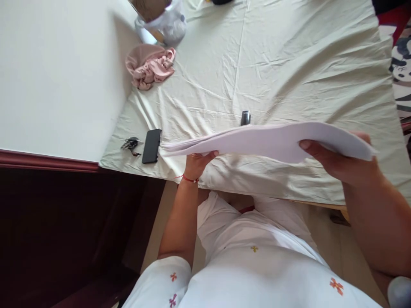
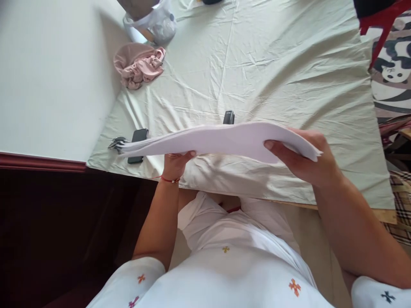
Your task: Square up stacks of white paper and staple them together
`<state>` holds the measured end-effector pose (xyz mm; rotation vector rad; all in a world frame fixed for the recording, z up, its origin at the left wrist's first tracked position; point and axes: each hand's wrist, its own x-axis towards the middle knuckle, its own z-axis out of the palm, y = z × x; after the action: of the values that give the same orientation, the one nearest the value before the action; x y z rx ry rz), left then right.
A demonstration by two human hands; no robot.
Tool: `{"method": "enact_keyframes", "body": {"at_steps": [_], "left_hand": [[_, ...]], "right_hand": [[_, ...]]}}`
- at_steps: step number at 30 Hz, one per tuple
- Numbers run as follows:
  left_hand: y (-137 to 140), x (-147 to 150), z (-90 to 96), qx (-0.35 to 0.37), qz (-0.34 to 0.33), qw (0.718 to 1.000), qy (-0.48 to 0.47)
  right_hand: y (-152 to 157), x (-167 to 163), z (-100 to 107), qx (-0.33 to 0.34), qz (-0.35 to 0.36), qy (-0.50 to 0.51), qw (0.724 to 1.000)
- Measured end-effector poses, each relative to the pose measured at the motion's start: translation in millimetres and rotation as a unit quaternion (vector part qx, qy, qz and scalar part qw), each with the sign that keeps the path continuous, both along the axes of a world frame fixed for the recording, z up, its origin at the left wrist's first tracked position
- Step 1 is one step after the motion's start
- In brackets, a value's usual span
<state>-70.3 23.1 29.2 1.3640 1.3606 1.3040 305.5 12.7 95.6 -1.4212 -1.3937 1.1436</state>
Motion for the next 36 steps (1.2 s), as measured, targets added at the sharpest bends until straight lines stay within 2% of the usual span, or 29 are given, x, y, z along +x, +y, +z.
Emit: {"method": "enact_keyframes", "body": {"at_steps": [4, 7, 12, 16, 21, 24, 28, 30, 33, 36], "left_hand": [[0, 2, -11.8, -0.044, -0.025, 0.998, 0.035], [-1, -1, -11.9, -0.047, -0.028, 0.997, 0.051], [-7, -10, -7.3, -0.056, -0.048, 0.993, 0.091], [-8, -6, -12.8, -0.074, -0.055, 0.991, 0.097], [-8, 5, -14.8, -0.038, -0.046, 0.995, 0.081], [-12, 7, -9.3, -0.069, -0.062, 0.994, 0.062], [-21, 9, -4.8, -0.139, -0.133, 0.981, 0.008], [-26, 10, -3.4, -0.178, -0.17, 0.969, -0.009], [-29, 13, 2.6, -0.24, -0.245, 0.939, 0.016], [-27, 19, 12.5, -0.253, -0.355, 0.896, 0.085]], "right_hand": [[4, -15, -24, 0.006, 0.016, 0.01, 1.0], [8, -15, -38, 0.005, 0.018, 0.036, 0.999], [10, -9, -39, 0.051, 0.033, 0.047, 0.997], [15, -14, -40, -0.006, 0.053, 0.02, 0.998], [14, -24, -42, -0.007, -0.006, 0.062, 0.998], [4, -23, -41, -0.082, -0.017, 0.107, 0.991], [-15, -10, -44, -0.22, -0.019, 0.151, 0.964], [-22, 1, -49, -0.262, -0.017, 0.141, 0.954], [-26, 19, -54, -0.229, -0.036, 0.061, 0.971], [-23, 31, -51, -0.125, -0.031, -0.101, 0.986]]}}
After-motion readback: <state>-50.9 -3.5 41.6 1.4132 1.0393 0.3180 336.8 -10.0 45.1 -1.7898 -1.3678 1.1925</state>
